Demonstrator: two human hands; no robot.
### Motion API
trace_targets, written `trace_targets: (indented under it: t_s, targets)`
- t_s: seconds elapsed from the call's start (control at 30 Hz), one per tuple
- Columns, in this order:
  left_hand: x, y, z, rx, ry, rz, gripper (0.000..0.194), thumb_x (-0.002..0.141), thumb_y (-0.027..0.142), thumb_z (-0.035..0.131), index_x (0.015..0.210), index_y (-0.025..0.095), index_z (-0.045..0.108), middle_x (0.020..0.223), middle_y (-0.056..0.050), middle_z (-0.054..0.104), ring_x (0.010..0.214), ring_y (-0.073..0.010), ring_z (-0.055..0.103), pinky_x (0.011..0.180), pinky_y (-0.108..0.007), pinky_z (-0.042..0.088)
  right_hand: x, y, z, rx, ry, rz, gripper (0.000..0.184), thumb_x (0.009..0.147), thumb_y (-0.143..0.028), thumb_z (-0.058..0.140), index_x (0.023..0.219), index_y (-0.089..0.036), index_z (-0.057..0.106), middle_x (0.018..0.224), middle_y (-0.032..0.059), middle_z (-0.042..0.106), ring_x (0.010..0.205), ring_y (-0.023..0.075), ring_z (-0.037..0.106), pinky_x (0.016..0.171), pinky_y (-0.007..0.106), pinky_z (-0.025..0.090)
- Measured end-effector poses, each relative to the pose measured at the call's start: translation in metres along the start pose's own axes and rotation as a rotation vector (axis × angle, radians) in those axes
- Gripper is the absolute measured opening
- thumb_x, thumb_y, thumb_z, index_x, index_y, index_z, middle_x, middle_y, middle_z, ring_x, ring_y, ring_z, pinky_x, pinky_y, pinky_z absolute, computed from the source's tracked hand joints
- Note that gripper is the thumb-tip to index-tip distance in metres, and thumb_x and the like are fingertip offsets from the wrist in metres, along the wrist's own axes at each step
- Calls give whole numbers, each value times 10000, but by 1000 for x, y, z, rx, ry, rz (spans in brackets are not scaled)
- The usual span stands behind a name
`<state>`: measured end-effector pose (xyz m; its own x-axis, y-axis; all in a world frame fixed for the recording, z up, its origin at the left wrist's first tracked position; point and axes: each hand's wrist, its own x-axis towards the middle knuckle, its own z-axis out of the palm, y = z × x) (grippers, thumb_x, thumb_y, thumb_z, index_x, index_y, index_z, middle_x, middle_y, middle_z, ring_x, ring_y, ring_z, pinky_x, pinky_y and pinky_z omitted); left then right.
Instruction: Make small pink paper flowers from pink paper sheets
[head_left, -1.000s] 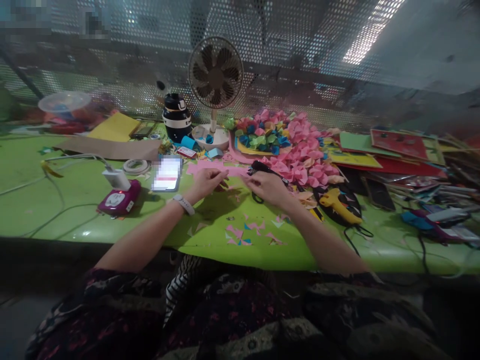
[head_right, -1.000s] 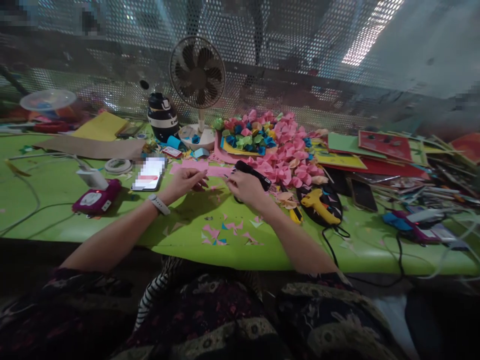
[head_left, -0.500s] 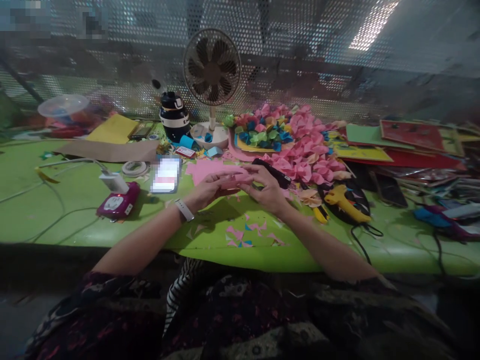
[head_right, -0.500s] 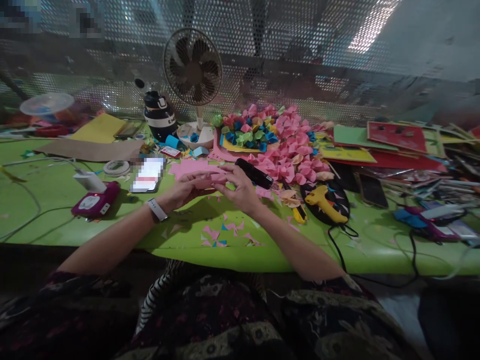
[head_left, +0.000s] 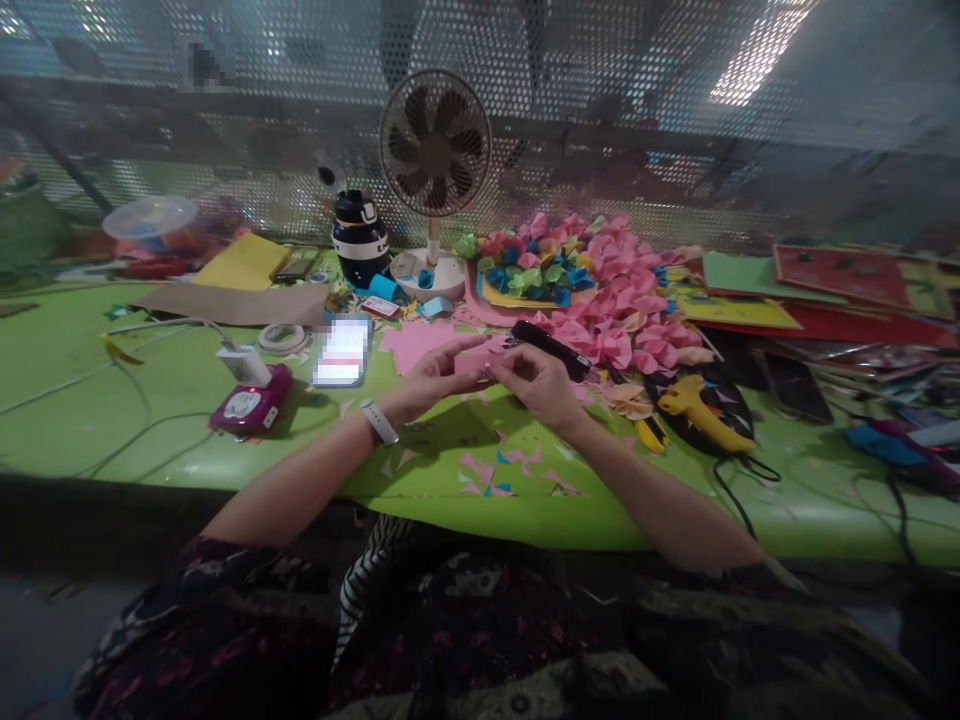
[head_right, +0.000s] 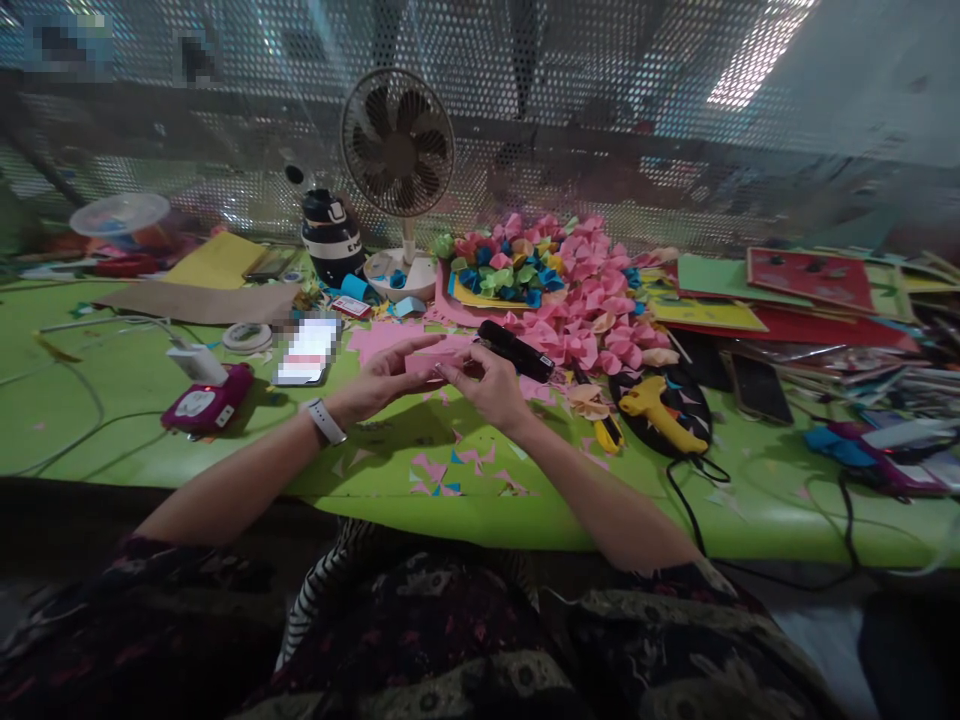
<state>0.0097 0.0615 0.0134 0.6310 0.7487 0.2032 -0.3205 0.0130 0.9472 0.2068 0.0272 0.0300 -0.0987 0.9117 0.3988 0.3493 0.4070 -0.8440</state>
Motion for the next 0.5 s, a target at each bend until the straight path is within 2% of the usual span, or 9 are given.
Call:
trace_targets:
  t_s: [0.5]
  targets:
    - [-1, 4, 3, -97, 9, -45, 652, 793, 266, 806, 1394, 229, 556, 1200, -95, 717, 1045, -197, 701, 1058, -433, 491, -1, -4, -1, -39, -1, -2, 313, 793, -488, 716, 785, -190, 618, 781, 40, 667, 694, 170, 610, 686, 322, 508]
